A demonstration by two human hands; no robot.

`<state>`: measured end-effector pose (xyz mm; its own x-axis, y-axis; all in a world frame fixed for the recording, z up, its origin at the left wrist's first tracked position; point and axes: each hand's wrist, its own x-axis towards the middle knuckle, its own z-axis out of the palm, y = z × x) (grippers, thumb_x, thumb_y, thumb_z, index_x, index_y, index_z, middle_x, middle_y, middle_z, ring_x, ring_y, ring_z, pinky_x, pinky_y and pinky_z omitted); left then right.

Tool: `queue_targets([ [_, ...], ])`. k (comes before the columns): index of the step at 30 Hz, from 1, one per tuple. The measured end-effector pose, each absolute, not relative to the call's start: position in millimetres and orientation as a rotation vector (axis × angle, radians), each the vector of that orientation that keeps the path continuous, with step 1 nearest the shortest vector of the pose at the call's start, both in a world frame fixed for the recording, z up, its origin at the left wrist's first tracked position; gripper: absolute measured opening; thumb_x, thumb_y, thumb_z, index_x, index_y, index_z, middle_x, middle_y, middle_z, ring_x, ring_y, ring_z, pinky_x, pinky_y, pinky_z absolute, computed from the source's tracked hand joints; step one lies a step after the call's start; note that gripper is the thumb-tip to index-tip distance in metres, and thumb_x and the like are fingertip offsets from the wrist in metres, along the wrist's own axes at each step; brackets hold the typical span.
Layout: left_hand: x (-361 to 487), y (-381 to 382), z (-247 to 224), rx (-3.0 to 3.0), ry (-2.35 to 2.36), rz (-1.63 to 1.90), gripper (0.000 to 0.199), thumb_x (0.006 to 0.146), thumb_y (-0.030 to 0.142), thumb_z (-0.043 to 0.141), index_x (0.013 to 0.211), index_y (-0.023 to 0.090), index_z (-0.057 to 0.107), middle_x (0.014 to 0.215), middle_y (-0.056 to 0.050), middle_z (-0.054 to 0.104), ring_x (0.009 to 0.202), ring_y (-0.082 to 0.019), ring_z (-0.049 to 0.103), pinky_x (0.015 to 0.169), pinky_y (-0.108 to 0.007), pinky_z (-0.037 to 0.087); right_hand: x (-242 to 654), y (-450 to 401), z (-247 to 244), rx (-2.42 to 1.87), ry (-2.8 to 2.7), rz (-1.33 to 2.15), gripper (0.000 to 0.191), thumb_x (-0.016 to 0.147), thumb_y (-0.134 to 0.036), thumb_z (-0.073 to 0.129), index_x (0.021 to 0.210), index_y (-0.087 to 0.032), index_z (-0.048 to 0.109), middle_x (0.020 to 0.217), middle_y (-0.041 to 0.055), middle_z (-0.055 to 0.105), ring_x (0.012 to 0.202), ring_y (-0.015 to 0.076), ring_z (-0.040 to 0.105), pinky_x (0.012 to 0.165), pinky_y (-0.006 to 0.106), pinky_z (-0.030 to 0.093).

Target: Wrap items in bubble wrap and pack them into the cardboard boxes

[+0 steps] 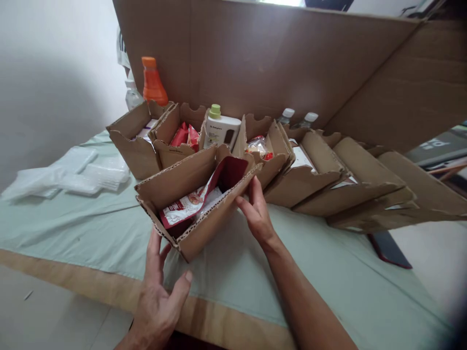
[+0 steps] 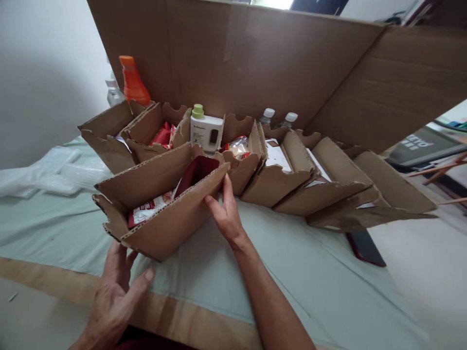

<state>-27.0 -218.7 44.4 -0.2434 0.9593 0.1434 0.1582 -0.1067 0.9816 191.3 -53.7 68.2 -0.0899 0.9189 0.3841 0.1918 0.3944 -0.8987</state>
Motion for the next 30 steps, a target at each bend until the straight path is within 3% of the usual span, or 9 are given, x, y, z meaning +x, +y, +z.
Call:
queue_targets([
  [4,-29.4,-214.7,41.8,1.329,1.401,1.467,0.085,0.095,0.031,0.066,0.165,0.041,0.019,0.175,-0.003,0.022,0.158,-0.034,0.029,0.125,-0.053,0.038,176.6,-43.9,64.1,-1.113,-1.573,0.728,0.087,0.096,-0.068,0.052,0.167,-0.027,0.02,0.173,0.0075,0.024,0.161,0.0267,0.022,0.132,0.052,0.018],
  [9,-20.8,-217.6,43.7,1.377,1.4,1.473,0.082,0.097,0.028,0.062,0.165,0.043,0.02,0.177,0.0,0.014,0.161,-0.035,0.019,0.125,-0.057,0.038,164.8,-31.0,62.1,-1.156,-1.593,0.633,0.091,0.096,-0.08,0.039,0.166,-0.023,0.024,0.172,0.0121,0.028,0.159,0.0285,0.027,0.13,0.055,0.022],
  [13,-9.1,-224.9,40.9,1.389,1.44,1.426,0.083,0.097,0.026,0.06,0.166,0.044,0.018,0.178,0.0,0.005,0.162,-0.037,0.015,0.126,-0.062,0.033,162.0,-28.0,58.4,-1.149,-1.57,0.602,0.078,0.101,-0.073,0.034,0.162,-0.025,0.035,0.168,0.0103,0.038,0.156,0.0263,0.033,0.13,0.054,0.024],
  [20,-6.5,-224.8,23.7,1.39,1.439,1.422,0.092,0.092,0.027,0.069,0.165,0.045,0.016,0.178,-0.002,0.0,0.159,-0.041,0.024,0.126,-0.064,0.031,163.6,-26.4,45.6,-1.108,-1.53,0.546,0.065,0.103,-0.065,0.039,0.155,-0.026,0.047,0.161,0.0103,0.048,0.151,0.0253,0.041,0.128,0.052,0.029],
  [25,5.0,-216.2,26.3,1.436,1.405,1.458,0.094,0.092,0.026,0.068,0.167,0.041,0.013,0.178,-0.003,-0.003,0.162,-0.039,0.011,0.125,-0.061,0.034,173.0,-20.8,29.5,-1.128,-1.596,0.454,0.06,0.104,-0.062,0.037,0.154,-0.029,0.048,0.157,0.0092,0.051,0.147,0.0262,0.045,0.125,0.051,0.033],
  [30,15.6,-212.3,28.7,1.474,1.398,1.391,0.092,0.093,0.024,0.065,0.167,0.038,0.013,0.178,-0.004,-0.004,0.163,-0.036,0.009,0.125,-0.056,0.036,184.9,-21.5,20.3,-1.241,-1.653,0.428,0.056,0.102,-0.059,0.041,0.148,-0.032,0.055,0.143,0.0098,0.062,0.133,0.0312,0.055,0.114,0.056,0.041],
])
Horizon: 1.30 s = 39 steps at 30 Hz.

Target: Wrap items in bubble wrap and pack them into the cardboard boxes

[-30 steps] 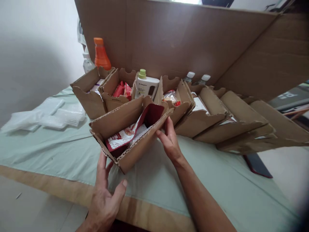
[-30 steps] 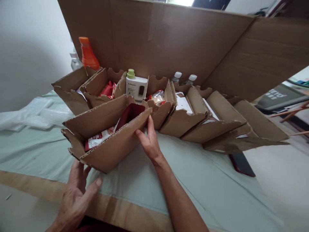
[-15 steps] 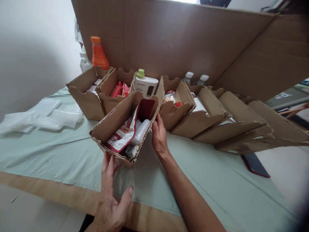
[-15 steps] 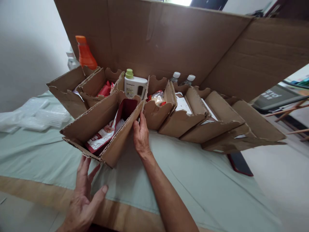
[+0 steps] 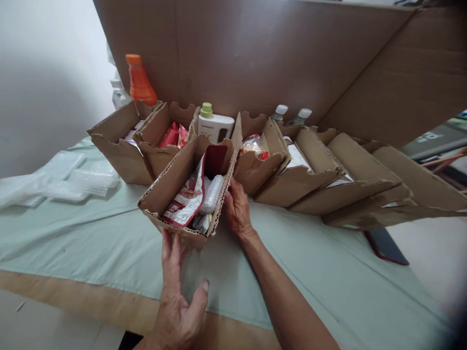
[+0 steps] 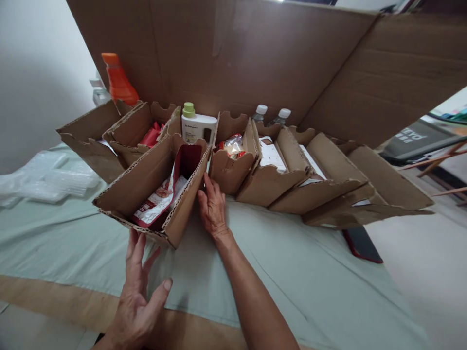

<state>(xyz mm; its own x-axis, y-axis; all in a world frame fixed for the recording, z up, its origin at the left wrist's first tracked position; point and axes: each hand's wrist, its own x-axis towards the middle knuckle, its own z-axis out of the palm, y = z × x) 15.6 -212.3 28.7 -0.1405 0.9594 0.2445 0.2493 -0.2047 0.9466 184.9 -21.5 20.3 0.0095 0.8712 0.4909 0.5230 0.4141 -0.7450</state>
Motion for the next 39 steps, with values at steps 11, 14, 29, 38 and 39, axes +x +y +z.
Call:
queue_targets([
  [11,30.6,-156.5,33.1,1.68,1.333,1.329,0.09,0.093,0.017,0.058,0.166,0.04,0.012,0.178,-0.006,-0.002,0.164,-0.036,0.002,0.125,-0.064,0.028,194.4,-15.6,-3.4,-1.354,-1.496,0.526,0.043,0.1,-0.049,0.044,0.116,-0.019,0.071,0.117,0.0143,0.075,0.108,0.0302,0.069,0.1,0.048,0.053],
  [14,33.0,-119.7,38.4,1.718,1.296,1.234,0.09,0.09,0.018,0.059,0.166,0.036,0.016,0.178,-0.01,-0.003,0.163,-0.037,0.008,0.122,-0.063,0.034,197.8,-12.3,-7.6,-1.373,-1.425,0.56,0.041,0.099,-0.046,0.044,0.111,-0.019,0.071,0.108,0.0127,0.077,0.099,0.0276,0.071,0.093,0.044,0.056],
  [29,38.7,-58.2,-1.4,1.857,1.316,1.071,0.09,0.083,0.017,0.061,0.164,0.024,0.024,0.177,-0.016,0.0,0.159,-0.04,0.024,0.107,-0.054,0.056,198.0,-7.2,-12.5,-1.397,-1.326,0.654,0.037,0.089,-0.047,0.053,0.103,-0.021,0.074,0.094,0.0077,0.079,0.078,0.0218,0.072,0.075,0.035,0.058],
  [38,-12.6,-164.7,-4.0,2.298,0.977,0.706,0.063,0.078,0.008,0.061,0.14,0.021,0.06,0.159,-0.015,0.052,0.153,-0.036,0.041,0.125,-0.062,0.033,194.0,-8.6,-4.6,-1.371,-1.311,0.6,0.035,0.085,-0.045,0.053,0.095,-0.018,0.073,0.083,0.0097,0.078,0.07,0.0222,0.072,0.069,0.035,0.059],
  [39,-18.4,-176.1,-3.4,2.297,0.971,0.759,0.059,0.079,0.007,0.06,0.137,0.021,0.061,0.153,-0.014,0.058,0.15,-0.034,0.045,0.124,-0.06,0.036,192.3,-12.0,-2.3,-1.366,-1.316,0.583,0.035,0.086,-0.044,0.053,0.094,-0.017,0.073,0.082,0.0098,0.078,0.069,0.0221,0.072,0.069,0.036,0.06],
])
